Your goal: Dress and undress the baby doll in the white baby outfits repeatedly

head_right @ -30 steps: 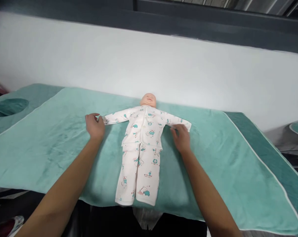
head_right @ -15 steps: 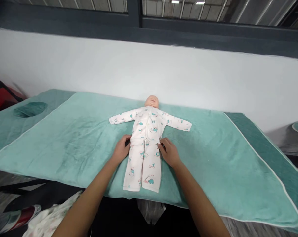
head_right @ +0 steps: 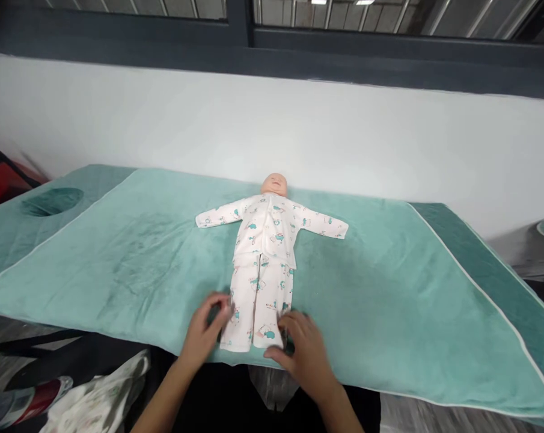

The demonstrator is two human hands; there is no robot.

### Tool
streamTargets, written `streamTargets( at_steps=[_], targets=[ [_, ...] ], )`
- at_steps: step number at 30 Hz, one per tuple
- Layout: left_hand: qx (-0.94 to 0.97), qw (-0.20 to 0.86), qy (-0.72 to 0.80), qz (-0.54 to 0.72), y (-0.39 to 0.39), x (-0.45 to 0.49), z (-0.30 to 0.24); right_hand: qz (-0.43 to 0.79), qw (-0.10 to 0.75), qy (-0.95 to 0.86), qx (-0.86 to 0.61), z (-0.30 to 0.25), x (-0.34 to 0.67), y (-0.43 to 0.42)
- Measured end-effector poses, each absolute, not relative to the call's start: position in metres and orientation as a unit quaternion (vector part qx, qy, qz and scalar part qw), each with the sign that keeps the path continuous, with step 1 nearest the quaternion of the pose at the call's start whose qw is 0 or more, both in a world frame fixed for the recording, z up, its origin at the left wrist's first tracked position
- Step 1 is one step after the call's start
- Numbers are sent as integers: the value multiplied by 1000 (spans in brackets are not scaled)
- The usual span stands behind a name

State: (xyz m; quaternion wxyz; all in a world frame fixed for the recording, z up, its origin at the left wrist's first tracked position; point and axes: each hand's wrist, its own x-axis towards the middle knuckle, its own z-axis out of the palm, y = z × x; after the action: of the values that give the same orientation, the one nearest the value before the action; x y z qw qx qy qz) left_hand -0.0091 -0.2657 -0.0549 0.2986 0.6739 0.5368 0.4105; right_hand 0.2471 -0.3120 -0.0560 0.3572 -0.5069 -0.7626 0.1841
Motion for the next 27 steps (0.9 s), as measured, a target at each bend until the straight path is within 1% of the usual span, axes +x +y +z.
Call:
streamTargets(
  at_steps=[2, 4, 7, 10, 13, 17, 19, 21, 23, 25, 27],
  targets=[
    [728, 260, 503, 386, -294, -9, -60, 140, 353, -755, -535, -61, 238, -325],
    [774, 201, 481, 360, -313, -6, -63, 124, 373, -738, -548, -60, 230, -331],
    [799, 138, 461, 361, -324, -1, -58, 178, 437, -709, -523, -49, 225, -337],
    [800, 112, 440, 392, -328, 0, -42, 195, 476, -707, -485, -35, 230, -346],
    [800, 100, 430, 407, -330, -1, -29, 158, 459, -725, -489, -32, 236, -351],
    [811, 106, 435, 376, -335, -3, -32, 175, 374, -760, -502, -44, 238, -348],
    [821, 117, 436, 349, -339, -8, -37, 196, 359, -775, -481, -48, 241, -347],
    [817, 127, 439, 351, -343, -17, -40, 230, 360, -784, -449, -46, 249, -347],
    [794, 145, 448, 385, -341, -26, -39, 266, 366, -778, -436, -38, 262, -341],
    [752, 179, 478, 418, -330, -34, -34, 293, 388, -738, -468, -28, 275, -324],
    [691, 226, 532, 435, -304, -34, -27, 310, 433, -659, -531, -19, 284, -290]
  ],
)
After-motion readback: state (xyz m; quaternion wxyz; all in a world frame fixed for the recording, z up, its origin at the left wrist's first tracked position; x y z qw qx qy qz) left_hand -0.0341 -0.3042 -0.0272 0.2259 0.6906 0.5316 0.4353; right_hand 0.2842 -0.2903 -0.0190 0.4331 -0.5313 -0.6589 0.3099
